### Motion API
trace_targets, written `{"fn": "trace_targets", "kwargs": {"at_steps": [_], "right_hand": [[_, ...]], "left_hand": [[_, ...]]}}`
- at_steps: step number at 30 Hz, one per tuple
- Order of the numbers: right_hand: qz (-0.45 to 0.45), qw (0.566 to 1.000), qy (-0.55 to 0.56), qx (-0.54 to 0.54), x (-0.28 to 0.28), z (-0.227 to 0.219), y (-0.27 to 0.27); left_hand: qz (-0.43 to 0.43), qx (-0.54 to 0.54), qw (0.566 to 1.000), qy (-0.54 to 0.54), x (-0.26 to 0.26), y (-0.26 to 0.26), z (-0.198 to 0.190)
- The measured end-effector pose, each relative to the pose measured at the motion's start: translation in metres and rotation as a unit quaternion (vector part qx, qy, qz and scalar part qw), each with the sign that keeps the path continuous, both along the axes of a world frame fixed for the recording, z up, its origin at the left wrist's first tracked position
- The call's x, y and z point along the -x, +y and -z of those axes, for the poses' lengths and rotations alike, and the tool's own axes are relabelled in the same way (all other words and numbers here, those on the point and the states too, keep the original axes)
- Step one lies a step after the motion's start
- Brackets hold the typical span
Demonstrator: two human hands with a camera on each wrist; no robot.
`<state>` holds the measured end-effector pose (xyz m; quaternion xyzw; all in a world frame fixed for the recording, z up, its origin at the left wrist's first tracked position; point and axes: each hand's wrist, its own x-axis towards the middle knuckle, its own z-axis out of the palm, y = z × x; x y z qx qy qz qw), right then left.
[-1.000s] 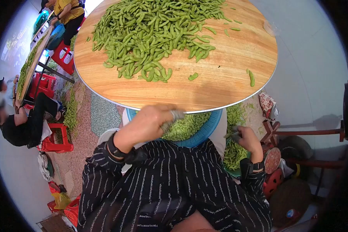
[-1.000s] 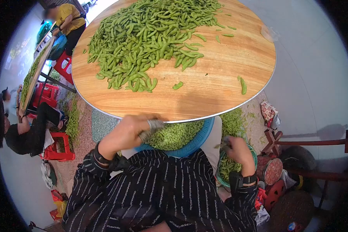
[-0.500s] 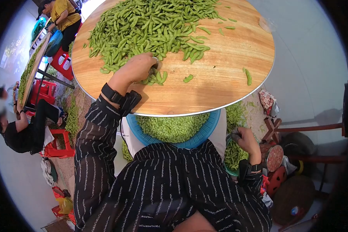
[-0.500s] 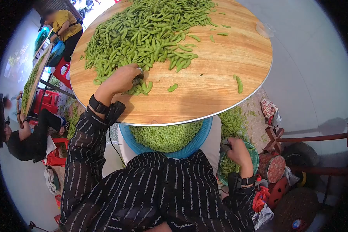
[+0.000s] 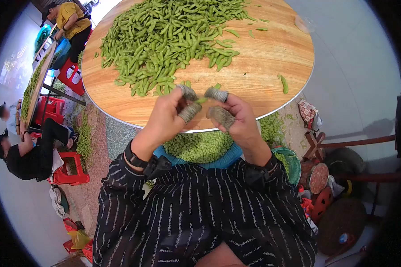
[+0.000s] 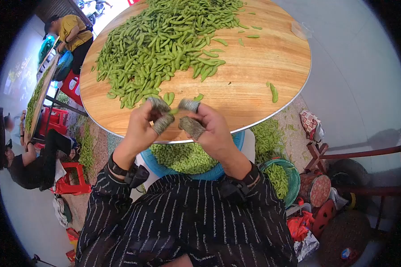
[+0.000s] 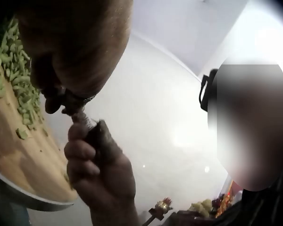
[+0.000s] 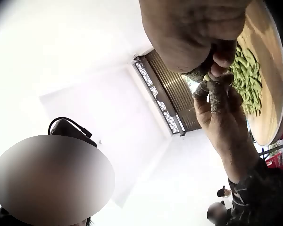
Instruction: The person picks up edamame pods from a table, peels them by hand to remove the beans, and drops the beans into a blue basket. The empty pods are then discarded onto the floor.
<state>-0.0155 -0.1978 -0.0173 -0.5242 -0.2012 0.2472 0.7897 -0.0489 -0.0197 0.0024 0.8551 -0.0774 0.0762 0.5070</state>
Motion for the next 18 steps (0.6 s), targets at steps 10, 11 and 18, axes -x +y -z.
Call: {"fn": "trace_targets", "kwargs": {"at_steps": [10, 11, 18], "right_hand": [[0.011, 0.995, -0.09, 0.039, 0.006, 0.014, 0.006], [0.052, 0.993, -0.086, 0.061, 0.008, 0.014, 0.006], [0.01, 0.995, 0.065, 0.069, 0.014, 0.014, -0.003]], "left_hand": [[0.114, 0.175, 0.943, 0.259, 0.008, 0.007, 0.012], [0.112, 0.175, 0.943, 0.259, 0.01, 0.007, 0.013], [0.006, -0.075, 0.996, -0.055, 0.017, -0.009, 0.019]]}}
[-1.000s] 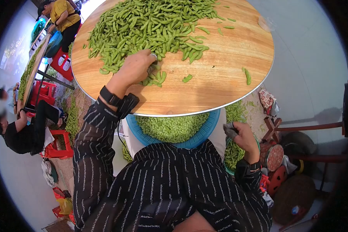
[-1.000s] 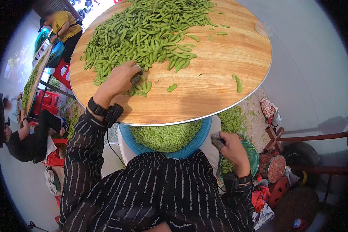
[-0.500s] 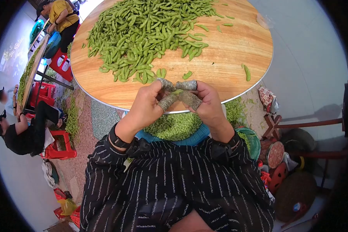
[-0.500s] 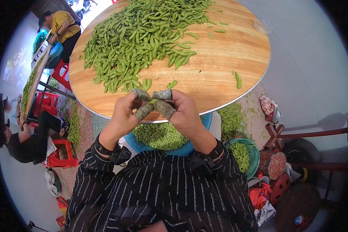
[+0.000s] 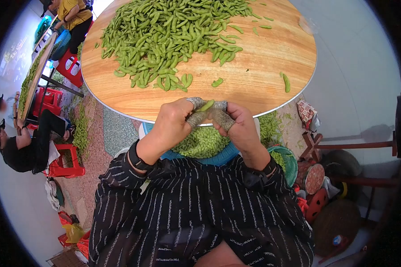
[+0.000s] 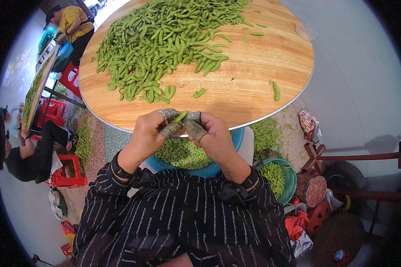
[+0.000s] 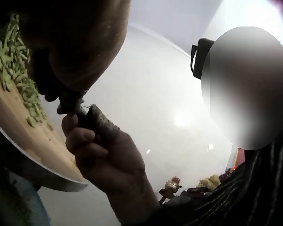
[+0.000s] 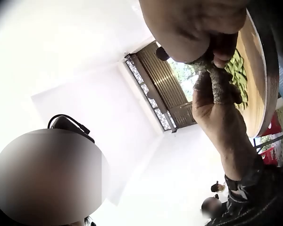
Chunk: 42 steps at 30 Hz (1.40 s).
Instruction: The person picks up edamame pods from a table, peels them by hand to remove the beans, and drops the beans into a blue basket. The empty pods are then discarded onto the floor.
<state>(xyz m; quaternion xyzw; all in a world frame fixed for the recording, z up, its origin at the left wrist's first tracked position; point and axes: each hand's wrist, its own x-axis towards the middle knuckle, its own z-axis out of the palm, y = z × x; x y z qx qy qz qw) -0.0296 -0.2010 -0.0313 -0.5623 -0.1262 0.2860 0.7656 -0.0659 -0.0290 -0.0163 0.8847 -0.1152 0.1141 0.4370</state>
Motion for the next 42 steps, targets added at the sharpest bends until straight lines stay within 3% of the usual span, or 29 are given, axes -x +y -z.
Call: {"fn": "trace_targets", "kwargs": {"at_steps": [1, 4, 12, 23, 25, 27, 29, 31, 32, 33, 34, 35, 37, 38, 40, 42], "right_hand": [[0.001, 1.0, 0.0, 0.0, 0.0, 0.001, 0.0], [-0.004, 0.999, 0.016, -0.029, 0.001, 0.004, -0.001], [0.011, 0.997, 0.056, -0.051, 0.001, 0.002, 0.001], [0.042, 0.995, 0.017, -0.094, 0.0, 0.014, 0.008], [0.032, 0.995, 0.013, -0.096, 0.002, 0.014, 0.008], [0.052, 0.996, -0.07, -0.015, 0.004, 0.008, 0.011], [0.049, 0.995, -0.089, -0.009, 0.005, 0.008, 0.011], [0.046, 0.993, -0.107, -0.003, 0.006, 0.006, 0.012], [0.047, 0.992, -0.115, -0.01, 0.007, 0.002, 0.013], [0.048, 0.991, -0.123, -0.016, 0.007, 0.0, 0.013], [0.048, 0.991, -0.122, -0.016, 0.005, 0.004, 0.01], [0.01, 0.987, -0.157, 0.018, 0.0, 0.01, 0.004], [-0.029, 0.98, -0.192, 0.052, -0.008, 0.013, -0.004], [-0.045, 0.974, -0.206, 0.088, -0.01, 0.013, -0.005], [-0.062, 0.965, -0.221, 0.124, -0.015, 0.005, -0.007], [-0.111, 0.927, -0.307, 0.185, -0.017, -0.011, -0.009]], "left_hand": [[-0.008, -0.069, 0.995, -0.069, 0.0, -0.002, -0.002], [-0.006, -0.105, 0.989, -0.103, 0.001, -0.003, -0.005], [0.008, -0.157, 0.978, -0.138, 0.004, -0.005, -0.002], [0.019, -0.2, 0.97, -0.137, 0.004, -0.009, 0.006], [0.0, -0.143, 0.974, -0.174, 0.002, -0.008, 0.015], [-0.011, -0.134, 0.976, -0.173, 0.002, -0.007, 0.025], [-0.023, -0.125, 0.977, -0.173, 0.005, -0.008, 0.029], [-0.05, 0.115, 0.992, -0.022, 0.007, -0.015, 0.031], [-0.049, 0.115, 0.992, -0.022, 0.007, -0.017, 0.03], [-0.039, 0.272, 0.96, 0.051, 0.006, -0.02, 0.028], [-0.028, 0.42, 0.899, 0.122, 0.007, -0.021, 0.027], [-0.028, 0.42, 0.899, 0.123, 0.005, -0.015, 0.031], [0.056, 0.246, 0.959, 0.126, -0.002, 0.0, 0.034], [0.056, 0.246, 0.959, 0.126, 0.0, 0.001, 0.033], [0.054, 0.068, 0.984, 0.155, 0.004, 0.0, 0.008], [0.073, 0.113, 0.975, 0.175, -0.001, 0.004, 0.014]]}}
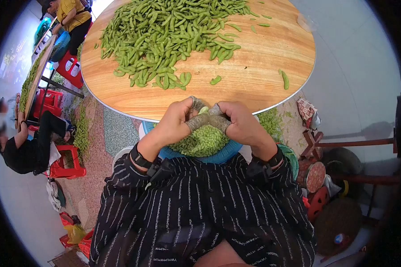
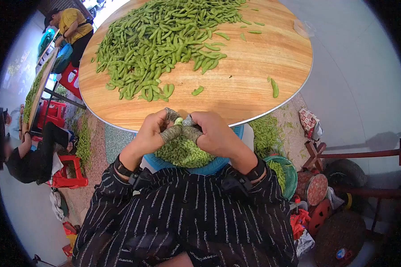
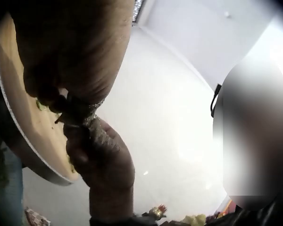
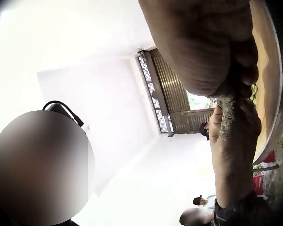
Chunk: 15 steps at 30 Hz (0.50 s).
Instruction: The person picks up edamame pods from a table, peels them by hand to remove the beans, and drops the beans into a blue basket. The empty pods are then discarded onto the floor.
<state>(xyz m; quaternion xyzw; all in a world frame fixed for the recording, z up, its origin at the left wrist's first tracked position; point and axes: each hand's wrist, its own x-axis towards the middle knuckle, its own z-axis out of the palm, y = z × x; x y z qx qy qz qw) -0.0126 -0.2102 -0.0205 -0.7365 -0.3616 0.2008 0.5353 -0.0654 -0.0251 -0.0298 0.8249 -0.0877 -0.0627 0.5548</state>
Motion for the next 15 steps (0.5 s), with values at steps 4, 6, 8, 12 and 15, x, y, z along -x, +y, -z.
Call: {"fn": "trace_targets", "kwargs": {"at_steps": [4, 6, 8, 12, 15], "right_hand": [[-0.001, 0.995, 0.069, -0.073, -0.004, 0.013, 0.002], [0.069, 0.955, 0.243, -0.158, 0.003, 0.01, 0.003], [0.054, 0.946, 0.266, -0.175, 0.014, 0.012, 0.004], [0.09, 0.938, 0.27, -0.198, 0.023, 0.018, 0.015], [0.103, 0.964, 0.175, -0.17, 0.023, 0.02, 0.013]], "left_hand": [[-0.038, 0.298, 0.942, 0.15, 0.002, -0.006, -0.008], [-0.089, 0.344, 0.924, 0.141, 0.002, -0.009, -0.005], [-0.138, 0.389, 0.901, 0.134, 0.003, -0.013, 0.0], [-0.139, 0.398, 0.902, 0.09, 0.004, -0.02, 0.012], [-0.126, 0.354, 0.922, 0.094, 0.007, -0.016, 0.007]]}}
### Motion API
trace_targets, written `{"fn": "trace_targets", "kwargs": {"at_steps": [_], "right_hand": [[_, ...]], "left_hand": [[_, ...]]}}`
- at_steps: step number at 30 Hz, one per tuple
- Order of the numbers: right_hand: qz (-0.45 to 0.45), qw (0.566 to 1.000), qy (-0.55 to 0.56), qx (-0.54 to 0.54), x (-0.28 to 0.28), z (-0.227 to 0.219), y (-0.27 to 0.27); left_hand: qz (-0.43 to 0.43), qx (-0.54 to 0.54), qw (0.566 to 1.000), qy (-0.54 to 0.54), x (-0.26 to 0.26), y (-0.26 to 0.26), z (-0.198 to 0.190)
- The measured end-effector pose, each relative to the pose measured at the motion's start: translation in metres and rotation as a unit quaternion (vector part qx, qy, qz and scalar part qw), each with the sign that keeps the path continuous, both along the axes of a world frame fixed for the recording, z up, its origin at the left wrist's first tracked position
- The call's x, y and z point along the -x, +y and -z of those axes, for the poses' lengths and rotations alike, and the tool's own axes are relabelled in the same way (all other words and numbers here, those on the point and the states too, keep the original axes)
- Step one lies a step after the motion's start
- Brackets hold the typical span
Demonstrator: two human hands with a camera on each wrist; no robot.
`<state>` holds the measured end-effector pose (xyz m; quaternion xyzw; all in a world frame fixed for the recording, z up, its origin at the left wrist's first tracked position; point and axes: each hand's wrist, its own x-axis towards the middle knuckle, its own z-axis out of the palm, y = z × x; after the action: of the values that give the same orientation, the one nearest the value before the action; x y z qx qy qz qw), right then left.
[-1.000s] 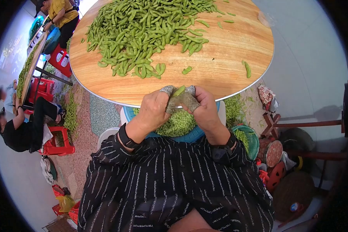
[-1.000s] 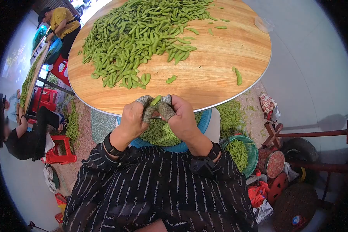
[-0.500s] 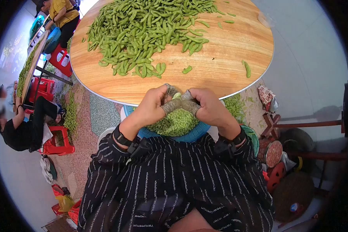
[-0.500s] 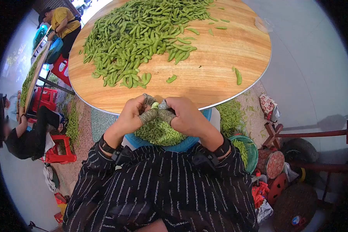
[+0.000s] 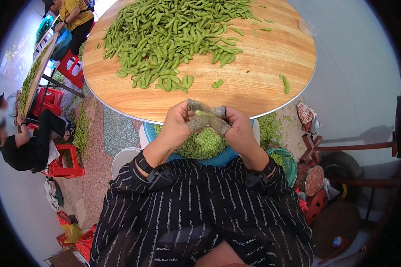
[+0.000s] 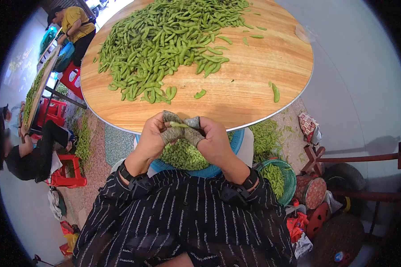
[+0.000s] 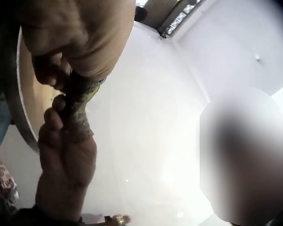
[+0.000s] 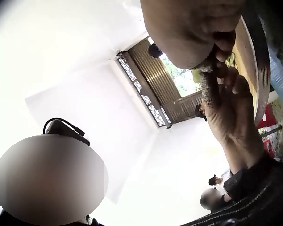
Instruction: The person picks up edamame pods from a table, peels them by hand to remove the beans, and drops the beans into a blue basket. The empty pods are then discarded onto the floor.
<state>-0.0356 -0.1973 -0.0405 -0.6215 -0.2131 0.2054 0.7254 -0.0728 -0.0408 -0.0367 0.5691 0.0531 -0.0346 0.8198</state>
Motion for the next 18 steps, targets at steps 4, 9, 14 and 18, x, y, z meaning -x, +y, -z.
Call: {"fn": "trace_targets", "kwargs": {"at_steps": [4, 9, 14, 18], "right_hand": [[-0.009, 0.995, -0.068, 0.07, -0.001, 0.003, -0.005], [-0.018, 0.955, -0.207, 0.212, 0.004, -0.01, -0.005], [-0.049, 0.979, -0.102, 0.168, 0.003, 0.021, -0.01], [-0.061, 0.99, -0.033, 0.126, 0.005, 0.022, -0.016]], "left_hand": [[0.085, -0.298, 0.947, -0.087, 0.006, 0.009, -0.021], [0.12, -0.579, 0.787, -0.178, 0.011, 0.001, -0.017], [0.084, -0.588, 0.787, -0.169, 0.014, -0.008, -0.003], [0.117, -0.468, 0.862, -0.158, 0.014, -0.001, 0.0]]}}
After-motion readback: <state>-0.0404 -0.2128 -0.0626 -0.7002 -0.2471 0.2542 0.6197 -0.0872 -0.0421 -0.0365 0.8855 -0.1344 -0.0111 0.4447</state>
